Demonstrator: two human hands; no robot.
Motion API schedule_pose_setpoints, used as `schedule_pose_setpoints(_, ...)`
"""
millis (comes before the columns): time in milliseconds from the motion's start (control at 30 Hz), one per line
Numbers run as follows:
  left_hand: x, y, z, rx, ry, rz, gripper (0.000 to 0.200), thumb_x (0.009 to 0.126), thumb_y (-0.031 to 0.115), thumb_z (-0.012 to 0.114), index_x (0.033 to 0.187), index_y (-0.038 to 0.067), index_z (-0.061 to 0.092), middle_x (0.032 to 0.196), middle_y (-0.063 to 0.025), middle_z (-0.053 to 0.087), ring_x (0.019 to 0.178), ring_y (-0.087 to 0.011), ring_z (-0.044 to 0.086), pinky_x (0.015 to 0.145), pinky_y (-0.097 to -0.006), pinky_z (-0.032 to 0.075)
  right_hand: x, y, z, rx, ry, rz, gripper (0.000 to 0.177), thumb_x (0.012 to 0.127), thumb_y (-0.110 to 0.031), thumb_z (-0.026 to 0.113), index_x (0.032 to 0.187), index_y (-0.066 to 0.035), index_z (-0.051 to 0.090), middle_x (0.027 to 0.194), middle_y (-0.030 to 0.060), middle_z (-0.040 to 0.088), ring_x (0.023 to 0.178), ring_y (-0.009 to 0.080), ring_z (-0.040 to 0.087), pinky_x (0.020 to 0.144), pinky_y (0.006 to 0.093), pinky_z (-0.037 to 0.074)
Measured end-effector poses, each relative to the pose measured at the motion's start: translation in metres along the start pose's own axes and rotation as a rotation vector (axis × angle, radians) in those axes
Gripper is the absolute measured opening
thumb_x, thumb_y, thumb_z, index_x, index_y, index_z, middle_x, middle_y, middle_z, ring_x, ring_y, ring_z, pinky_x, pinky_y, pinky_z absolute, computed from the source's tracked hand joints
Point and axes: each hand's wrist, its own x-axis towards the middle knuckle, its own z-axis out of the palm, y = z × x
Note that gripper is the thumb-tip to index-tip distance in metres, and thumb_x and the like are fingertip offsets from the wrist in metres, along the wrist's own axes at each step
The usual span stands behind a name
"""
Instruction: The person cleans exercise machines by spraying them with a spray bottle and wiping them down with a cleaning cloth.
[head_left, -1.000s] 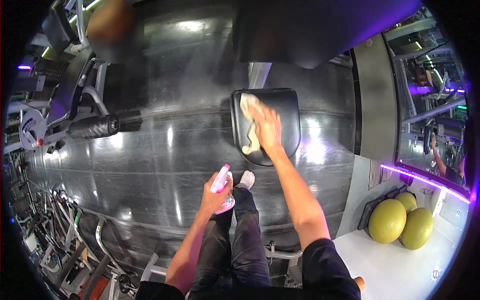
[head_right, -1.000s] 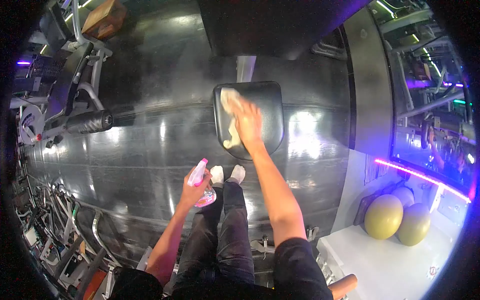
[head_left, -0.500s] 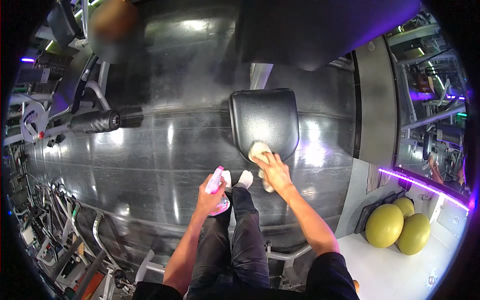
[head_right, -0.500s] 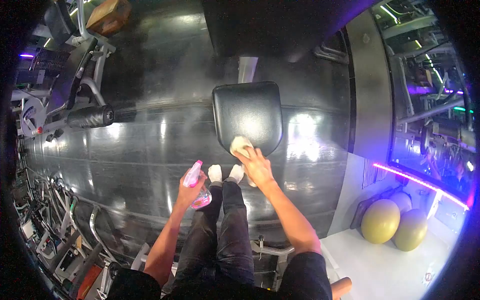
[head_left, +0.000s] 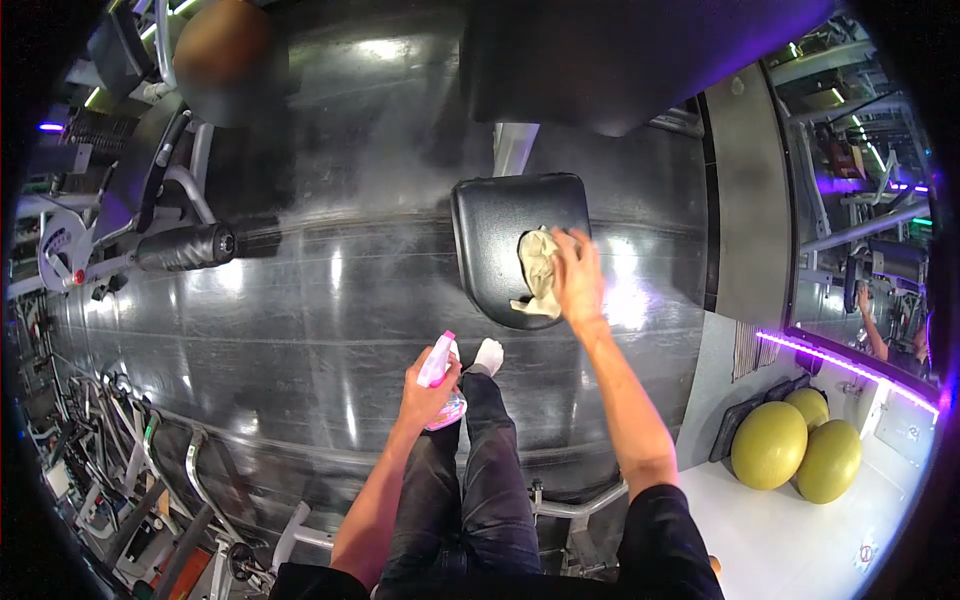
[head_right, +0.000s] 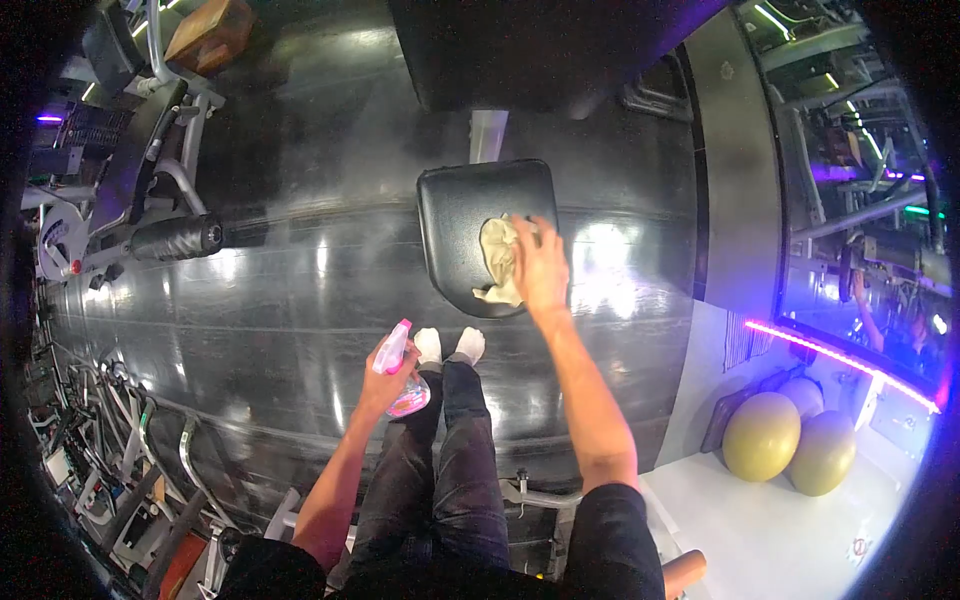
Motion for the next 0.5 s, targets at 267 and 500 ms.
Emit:
schedule_pose_setpoints(267, -0.001, -0.005, -0.014, 0.025, 0.022, -0.013, 0.012, 0.087, 0.002, 0.066, 0.097, 0.002, 0.060, 0.080, -0.0047, 0.064, 0.062, -0.0098, 0.062, 0.053, -0.0278, 0.052, -0.008, -0.009, 0.017, -0.314, -0.101, -0.149, 0.055, 0.089, -0.029, 0.062, 0.141, -0.022, 0.047, 0.135, 0.0152, 0.045, 0.116, 0.0364, 0.047, 0.098, 0.0510, 0.040)
schedule_pose_setpoints(500, 0.002, -0.008, -0.021, 0.122, 0.008, -0.008, 0.021, 0.087, 0.000, 0.065, 0.106, 0.001, 0.059, 0.089, -0.0053, 0.063, 0.065, -0.0119, 0.063, 0.057, -0.0267, 0.052, 0.051, -0.026, 0.045, 0.354, 0.097, 0.389, 0.031, 0.096, -0.022, 0.052, 0.126, -0.019, 0.061, 0.109, 0.0128, 0.061, 0.099, 0.0357, 0.059, 0.082, 0.0450, 0.051)
